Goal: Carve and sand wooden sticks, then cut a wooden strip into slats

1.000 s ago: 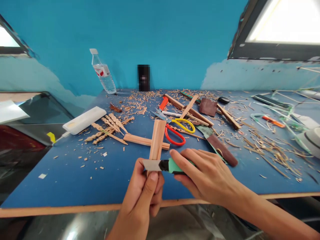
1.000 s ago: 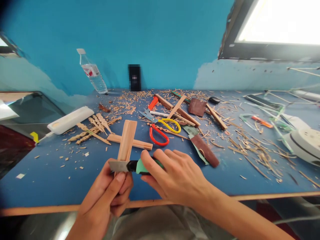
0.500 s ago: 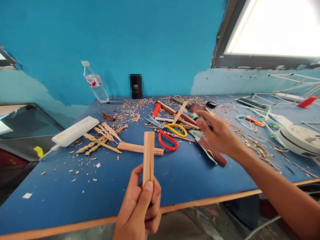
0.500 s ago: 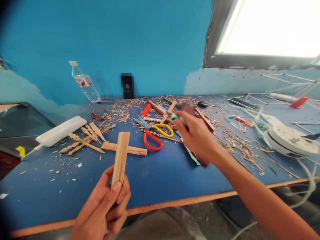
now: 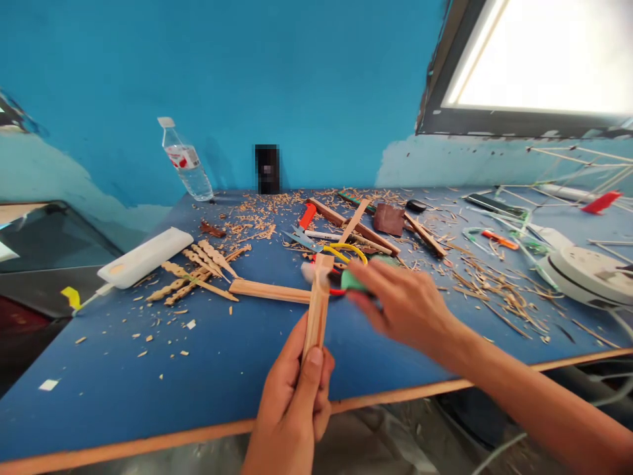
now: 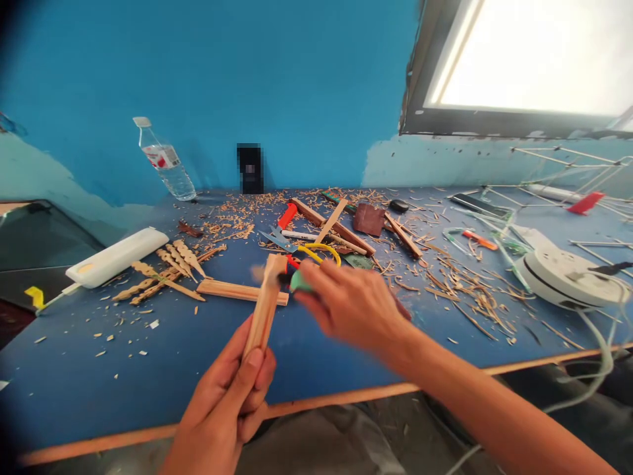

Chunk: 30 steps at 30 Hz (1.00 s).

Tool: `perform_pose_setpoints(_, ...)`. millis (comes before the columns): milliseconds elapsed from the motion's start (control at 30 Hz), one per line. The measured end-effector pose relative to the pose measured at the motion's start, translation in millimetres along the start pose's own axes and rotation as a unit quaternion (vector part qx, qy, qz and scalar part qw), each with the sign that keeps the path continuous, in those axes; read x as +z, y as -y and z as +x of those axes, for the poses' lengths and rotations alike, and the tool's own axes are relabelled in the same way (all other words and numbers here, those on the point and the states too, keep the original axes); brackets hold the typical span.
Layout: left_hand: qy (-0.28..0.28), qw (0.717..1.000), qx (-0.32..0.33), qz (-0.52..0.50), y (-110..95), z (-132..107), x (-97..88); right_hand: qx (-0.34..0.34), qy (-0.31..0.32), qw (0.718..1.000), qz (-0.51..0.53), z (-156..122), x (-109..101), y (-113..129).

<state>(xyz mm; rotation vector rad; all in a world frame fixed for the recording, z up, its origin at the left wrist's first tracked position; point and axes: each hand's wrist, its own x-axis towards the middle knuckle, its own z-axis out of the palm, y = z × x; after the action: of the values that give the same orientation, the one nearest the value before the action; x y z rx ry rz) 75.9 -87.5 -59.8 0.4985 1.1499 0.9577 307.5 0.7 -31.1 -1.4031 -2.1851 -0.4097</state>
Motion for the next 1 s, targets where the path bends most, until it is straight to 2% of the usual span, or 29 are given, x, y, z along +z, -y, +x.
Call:
perform_pose_setpoints(67, 0.010, 1.000, -0.009, -0.007, 0, -3, -1.1, 0.106, -0.039, 0.993, -0.025, 12, 4, -40)
perform_pose_setpoints(133, 0.017, 1.000, -0.006, -0.021, -3, -4, -3.1, 0.136, -0.045, 0.990, -0.016, 19, 5, -72)
perform_pose_setpoints(200, 0.041, 0.999, 0.008, -0.028, -8, 0, -4.0, 0.135, -0.045, 0.990, 0.018, 18, 4, -82)
perform_pose_setpoints(267, 0.075, 0.996, 0.019, -0.035, -13, 6, -2.7, 0.096, -0.023, 0.993, 0.069, 8, 2, -66)
perform_pose_setpoints(433, 0.147, 0.988, 0.004, -0.048, -15, 14, 3.3, -0.057, 0.039, 0.981, 0.181, -29, -4, 14)
perform_pose_setpoints(500, 0.135, 0.989, 0.007, -0.053, -13, 14, 5.3, -0.052, 0.050, 0.971, 0.229, -39, -5, 34)
perform_pose_setpoints(533, 0.120, 0.991, 0.018, -0.052, -13, 14, 6.6, -0.020, 0.049, 0.960, 0.275, -42, -4, 40)
perform_pose_setpoints(567, 0.098, 0.993, 0.037, -0.048, -13, 15, 8.3, 0.031, 0.053, 0.940, 0.336, -44, -3, 45)
perform_pose_setpoints(600, 0.072, 0.995, 0.061, -0.045, -14, 16, 10.6, 0.092, 0.058, 0.907, 0.406, -46, -2, 50)
perform_pose_setpoints(700, 0.011, 0.989, 0.134, -0.055, -16, 20, 20.2, 0.241, 0.086, 0.778, 0.573, -46, 2, 64)
perform_pose_setpoints(767, 0.010, 0.982, 0.173, -0.072, -16, 23, 26.9, 0.278, 0.096, 0.718, 0.632, -45, 3, 72)
perform_pose_setpoints(833, 0.035, 0.975, 0.204, -0.076, -16, 24, 30.1, 0.286, 0.081, 0.685, 0.665, -41, 4, 73)
perform_pose_setpoints(900, 0.064, 0.972, 0.218, -0.065, -16, 22, 26.4, 0.284, 0.050, 0.683, 0.671, -36, 3, 65)
perform_pose_setpoints(933, 0.077, 0.971, 0.219, -0.056, -17, 20, 21.5, 0.278, 0.036, 0.695, 0.662, -33, 1, 57)
perform_pose_setpoints(1000, 0.123, 0.969, 0.212, -0.034, -25, 15, 6.6, 0.253, 0.032, 0.737, 0.627, -27, -3, 36)
